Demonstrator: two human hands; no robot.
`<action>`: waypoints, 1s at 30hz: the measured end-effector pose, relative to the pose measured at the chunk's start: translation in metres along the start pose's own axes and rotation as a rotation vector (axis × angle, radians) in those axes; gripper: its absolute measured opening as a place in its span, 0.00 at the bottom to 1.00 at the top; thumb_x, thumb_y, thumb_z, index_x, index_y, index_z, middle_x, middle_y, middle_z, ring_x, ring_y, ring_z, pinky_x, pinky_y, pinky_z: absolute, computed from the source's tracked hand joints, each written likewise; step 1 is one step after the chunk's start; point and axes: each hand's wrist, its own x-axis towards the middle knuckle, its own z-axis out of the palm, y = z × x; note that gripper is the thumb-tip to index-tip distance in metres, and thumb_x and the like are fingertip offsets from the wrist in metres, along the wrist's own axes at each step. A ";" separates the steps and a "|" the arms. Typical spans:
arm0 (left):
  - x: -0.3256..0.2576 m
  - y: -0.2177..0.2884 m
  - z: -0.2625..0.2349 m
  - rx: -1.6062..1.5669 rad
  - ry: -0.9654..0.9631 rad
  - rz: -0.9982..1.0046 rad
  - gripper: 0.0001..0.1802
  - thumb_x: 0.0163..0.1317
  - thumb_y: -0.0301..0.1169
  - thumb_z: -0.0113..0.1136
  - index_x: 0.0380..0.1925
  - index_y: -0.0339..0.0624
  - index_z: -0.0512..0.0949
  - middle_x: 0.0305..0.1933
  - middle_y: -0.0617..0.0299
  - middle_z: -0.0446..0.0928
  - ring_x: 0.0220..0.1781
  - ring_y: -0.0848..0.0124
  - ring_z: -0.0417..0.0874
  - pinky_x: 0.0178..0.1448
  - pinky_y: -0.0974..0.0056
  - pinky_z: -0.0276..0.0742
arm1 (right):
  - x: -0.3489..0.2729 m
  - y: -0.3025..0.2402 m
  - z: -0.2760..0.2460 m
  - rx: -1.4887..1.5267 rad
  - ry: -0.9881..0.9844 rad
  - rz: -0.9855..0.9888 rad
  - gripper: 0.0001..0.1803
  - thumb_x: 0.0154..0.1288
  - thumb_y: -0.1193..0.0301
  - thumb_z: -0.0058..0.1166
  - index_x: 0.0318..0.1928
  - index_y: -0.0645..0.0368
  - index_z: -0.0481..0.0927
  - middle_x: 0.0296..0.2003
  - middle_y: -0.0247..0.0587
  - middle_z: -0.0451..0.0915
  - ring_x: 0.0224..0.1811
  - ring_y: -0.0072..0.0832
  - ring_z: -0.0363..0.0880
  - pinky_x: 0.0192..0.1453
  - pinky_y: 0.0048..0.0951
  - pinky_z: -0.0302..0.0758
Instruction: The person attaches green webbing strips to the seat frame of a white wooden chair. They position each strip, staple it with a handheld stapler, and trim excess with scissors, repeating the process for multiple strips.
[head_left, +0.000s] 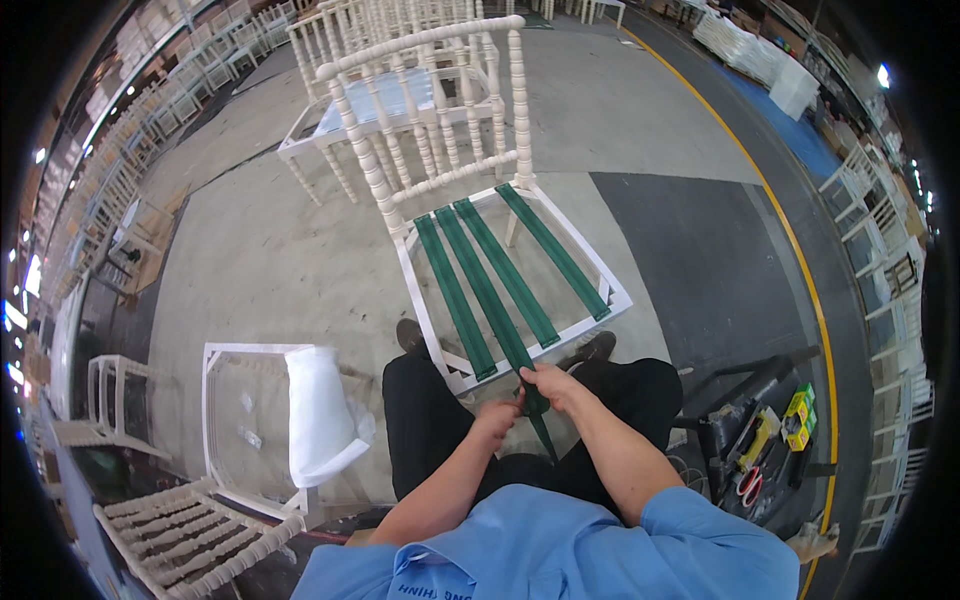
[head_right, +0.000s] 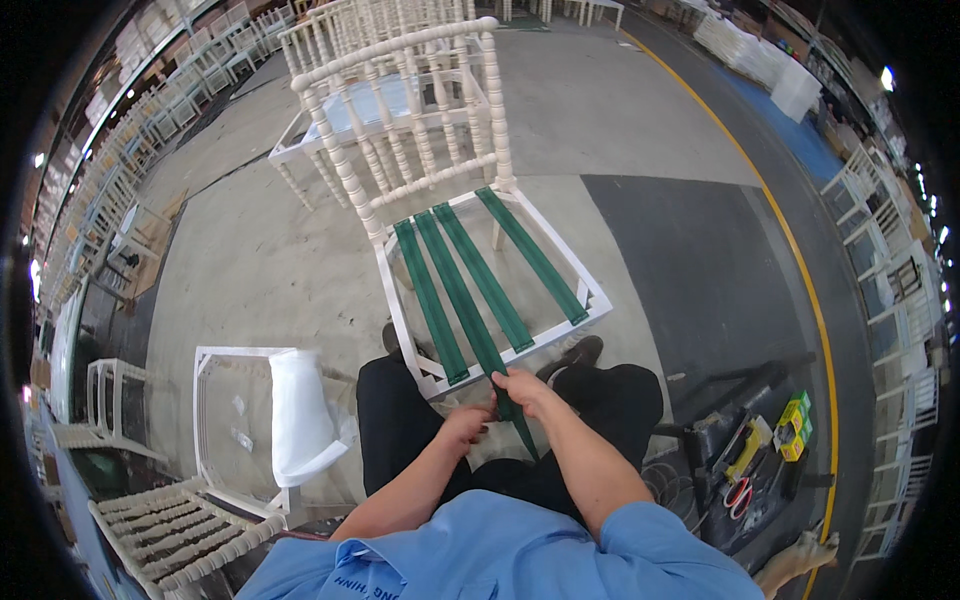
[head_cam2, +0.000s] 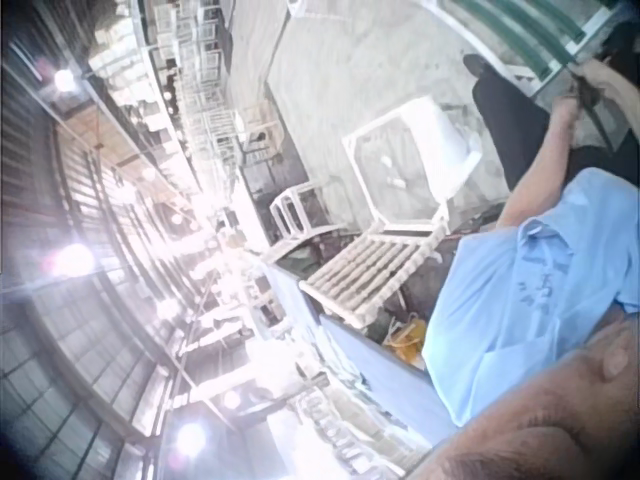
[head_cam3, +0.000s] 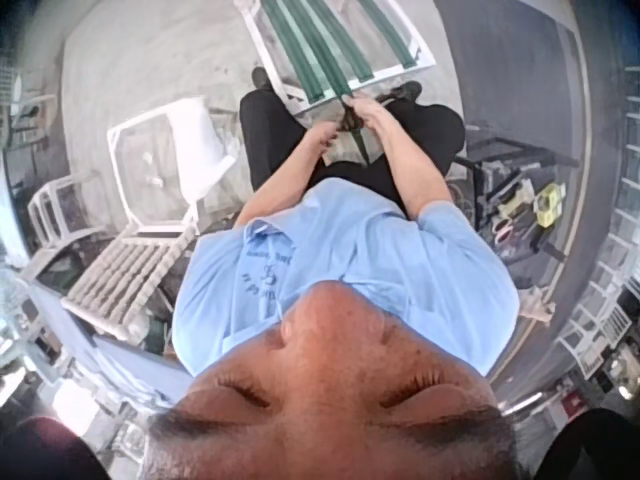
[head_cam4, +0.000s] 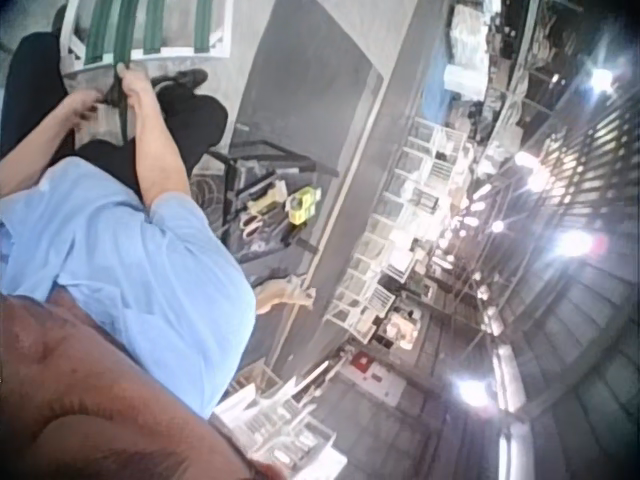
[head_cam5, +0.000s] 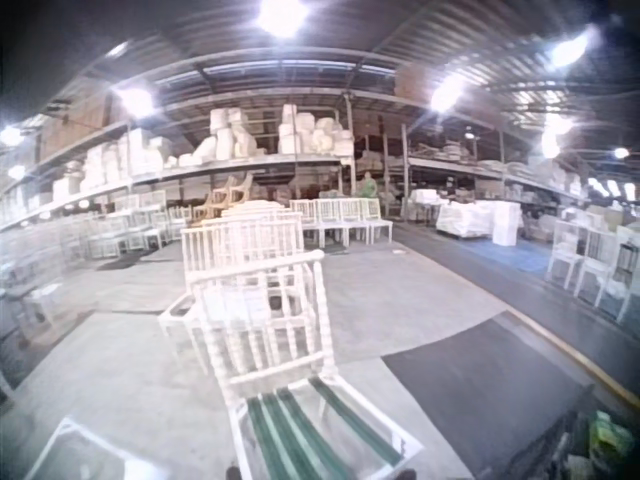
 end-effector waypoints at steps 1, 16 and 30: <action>0.001 0.002 -0.005 -0.069 0.080 0.120 0.19 0.67 0.31 0.60 0.58 0.41 0.84 0.44 0.58 0.84 0.38 0.69 0.79 0.37 0.60 0.71 | -0.004 0.003 -0.003 0.004 -0.067 -0.012 0.15 0.85 0.60 0.52 0.45 0.59 0.79 0.33 0.37 0.82 0.34 0.29 0.83 0.39 0.37 0.83; 0.029 0.008 -0.009 -0.409 0.341 0.219 0.13 0.72 0.27 0.53 0.51 0.35 0.82 0.40 0.57 0.85 0.31 0.67 0.83 0.31 0.63 0.73 | -0.024 0.056 -0.032 -0.829 0.033 -0.176 0.21 0.84 0.58 0.51 0.51 0.67 0.84 0.42 0.56 0.88 0.45 0.47 0.87 0.51 0.46 0.80; 0.007 0.074 -0.006 1.295 0.544 0.842 0.43 0.73 0.51 0.62 0.82 0.48 0.60 0.88 0.54 0.53 0.88 0.42 0.49 0.86 0.31 0.40 | 0.049 0.049 -0.029 -1.004 0.113 -0.077 0.26 0.81 0.50 0.50 0.58 0.59 0.86 0.53 0.61 0.86 0.58 0.56 0.85 0.63 0.50 0.78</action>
